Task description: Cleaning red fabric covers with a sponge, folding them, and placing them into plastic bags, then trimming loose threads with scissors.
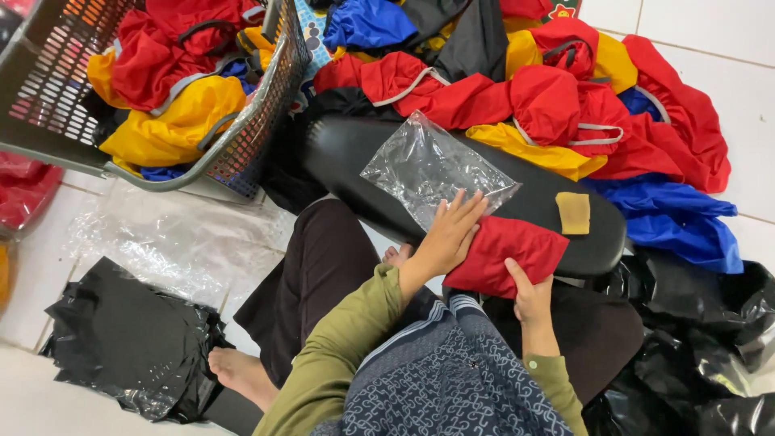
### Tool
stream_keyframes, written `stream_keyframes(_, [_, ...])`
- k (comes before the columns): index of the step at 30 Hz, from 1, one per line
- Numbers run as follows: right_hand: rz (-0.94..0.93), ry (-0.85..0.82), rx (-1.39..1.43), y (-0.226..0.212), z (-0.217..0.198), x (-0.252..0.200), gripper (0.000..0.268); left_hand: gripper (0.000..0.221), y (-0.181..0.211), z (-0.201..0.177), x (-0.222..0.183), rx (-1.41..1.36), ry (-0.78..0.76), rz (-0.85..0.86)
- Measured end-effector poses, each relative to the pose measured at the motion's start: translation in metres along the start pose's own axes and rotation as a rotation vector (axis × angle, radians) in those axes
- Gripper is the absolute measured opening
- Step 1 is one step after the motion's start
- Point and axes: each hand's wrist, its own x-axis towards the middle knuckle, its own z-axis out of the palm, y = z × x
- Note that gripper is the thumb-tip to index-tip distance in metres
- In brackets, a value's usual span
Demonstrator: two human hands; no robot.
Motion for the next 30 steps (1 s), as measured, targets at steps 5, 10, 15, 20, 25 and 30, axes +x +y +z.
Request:
stream_keyframes(5, [-0.155,0.015,-0.439,-0.015,0.020,-0.010,0.061,0.051,0.014,-0.019,-0.004,-0.048,0.018,0.006])
stream_keyframes(10, [-0.244,-0.047,-0.778,-0.042,0.059,-0.033,0.060,0.049,0.020,-0.015,-0.011,-0.022,0.036,0.095])
stream_keyframes(15, [-0.019,-0.183,-0.853,-0.093,0.096,-0.053,0.053,0.047,0.029,-0.015,-0.015,-0.027,0.062,0.100])
stream_keyframes(20, [-0.037,-0.163,-0.932,-0.084,0.083,-0.051,0.052,0.045,0.031,-0.017,-0.016,0.089,0.138,0.150])
stream_keyframes(25, [0.043,-0.095,-0.731,-0.044,0.055,-0.029,0.038,0.044,0.043,-0.016,-0.017,0.200,0.209,0.313])
stream_keyframes(30, [0.076,0.027,0.060,-0.067,0.054,-0.029,0.035,0.043,0.047,-0.020,-0.025,0.172,0.089,0.331])
